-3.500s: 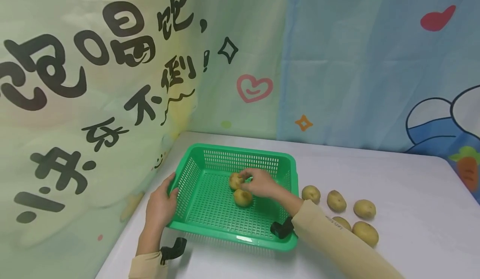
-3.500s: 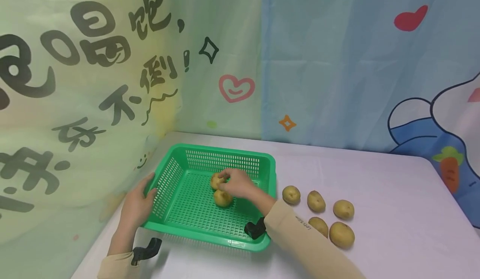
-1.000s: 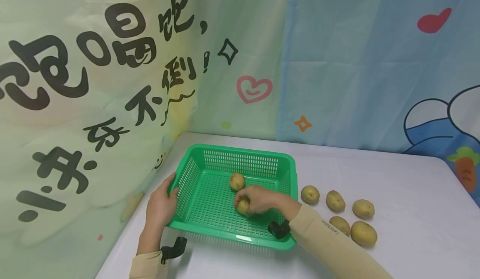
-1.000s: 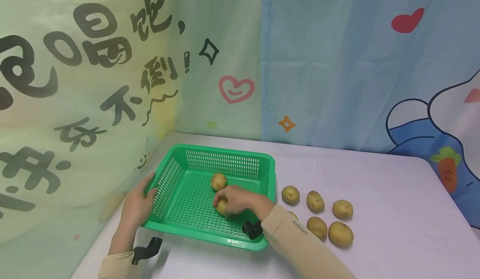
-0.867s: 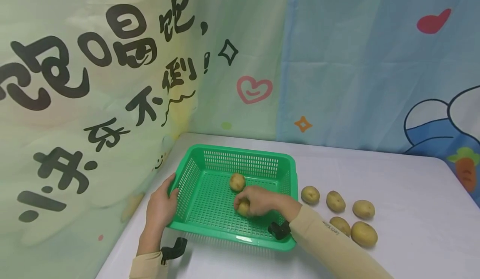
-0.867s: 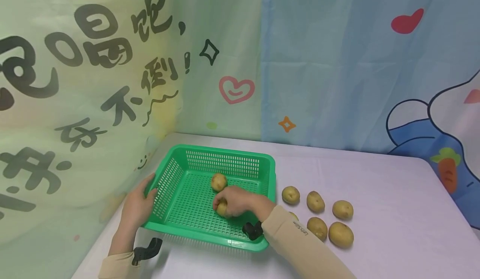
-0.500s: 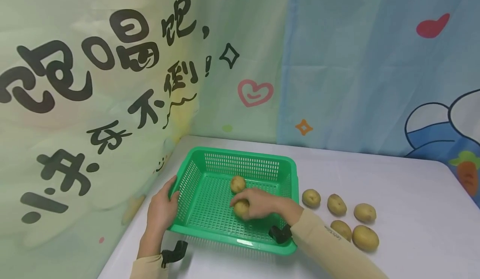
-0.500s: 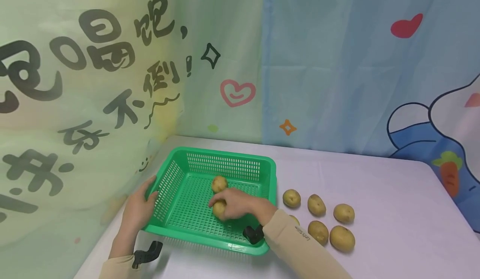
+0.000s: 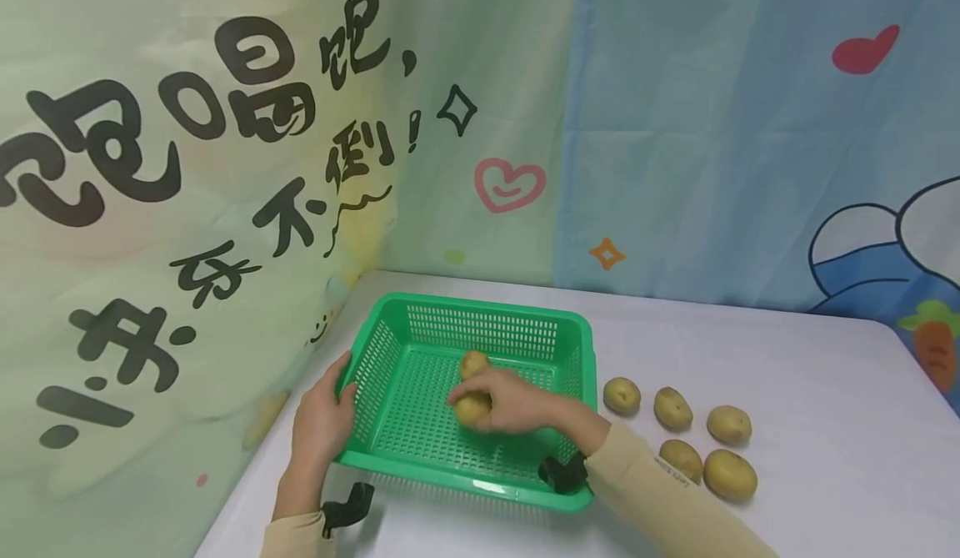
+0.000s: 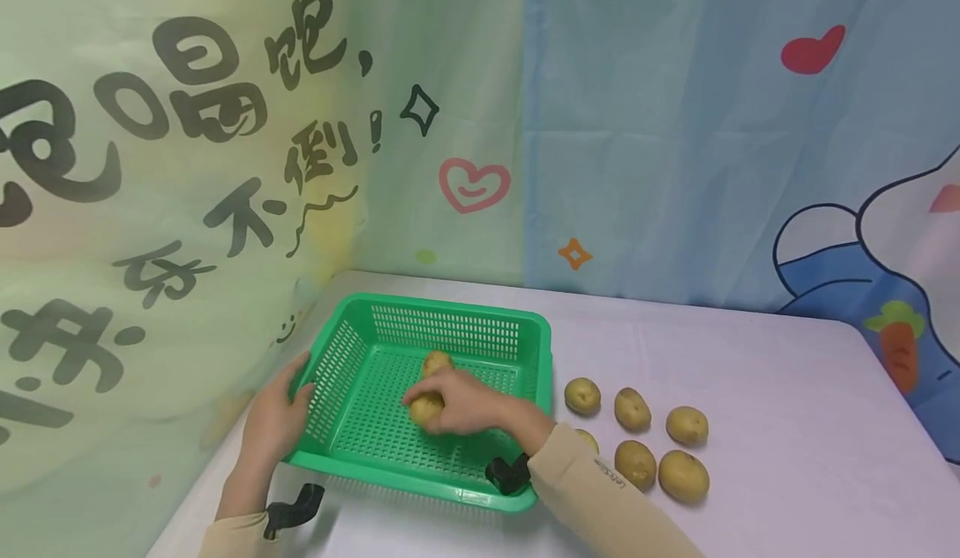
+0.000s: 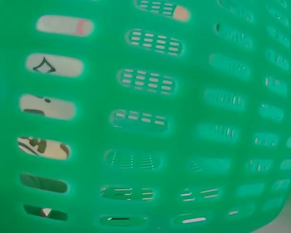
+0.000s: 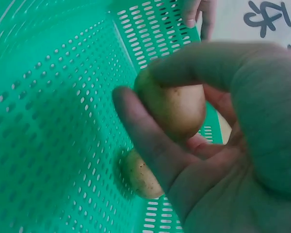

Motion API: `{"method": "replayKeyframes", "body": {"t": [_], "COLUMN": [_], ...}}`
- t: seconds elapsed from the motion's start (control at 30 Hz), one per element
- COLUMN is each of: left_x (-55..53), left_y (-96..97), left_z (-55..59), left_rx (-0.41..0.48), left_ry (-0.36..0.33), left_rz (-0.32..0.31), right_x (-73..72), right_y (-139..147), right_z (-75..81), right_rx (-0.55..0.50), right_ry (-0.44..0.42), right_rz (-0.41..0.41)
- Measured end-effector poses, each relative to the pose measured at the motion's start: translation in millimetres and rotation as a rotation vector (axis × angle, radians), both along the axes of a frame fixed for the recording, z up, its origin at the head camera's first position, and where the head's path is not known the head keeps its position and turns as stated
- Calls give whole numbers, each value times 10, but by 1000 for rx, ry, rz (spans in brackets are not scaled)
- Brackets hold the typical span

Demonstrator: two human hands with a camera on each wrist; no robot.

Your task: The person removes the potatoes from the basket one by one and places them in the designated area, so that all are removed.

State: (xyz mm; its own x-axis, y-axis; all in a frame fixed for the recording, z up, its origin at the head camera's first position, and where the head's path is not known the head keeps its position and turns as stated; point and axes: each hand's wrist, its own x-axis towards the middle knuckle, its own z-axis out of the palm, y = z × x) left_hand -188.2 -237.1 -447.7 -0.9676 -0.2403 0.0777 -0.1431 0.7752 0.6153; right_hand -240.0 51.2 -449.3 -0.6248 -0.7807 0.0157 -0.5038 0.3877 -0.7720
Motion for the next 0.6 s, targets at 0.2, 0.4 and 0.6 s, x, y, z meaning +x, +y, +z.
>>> {"method": "replayKeyframes", "body": {"t": [0.2,0.4,0.6], "left_x": [-1,6,16], "left_y": [8,-7,-14], "left_z": [-3,-8,-12], "left_rx": [-1,-11,-10], "left_ry": [13,11,8], "left_rz": [2,4,0], "right_x": [60,132,184], "right_y": [5,44,91], "right_z": [95,201,228], "right_rx": [18,64,34], "right_ry": [26,47,30], "right_rz": [9,29,0]}}
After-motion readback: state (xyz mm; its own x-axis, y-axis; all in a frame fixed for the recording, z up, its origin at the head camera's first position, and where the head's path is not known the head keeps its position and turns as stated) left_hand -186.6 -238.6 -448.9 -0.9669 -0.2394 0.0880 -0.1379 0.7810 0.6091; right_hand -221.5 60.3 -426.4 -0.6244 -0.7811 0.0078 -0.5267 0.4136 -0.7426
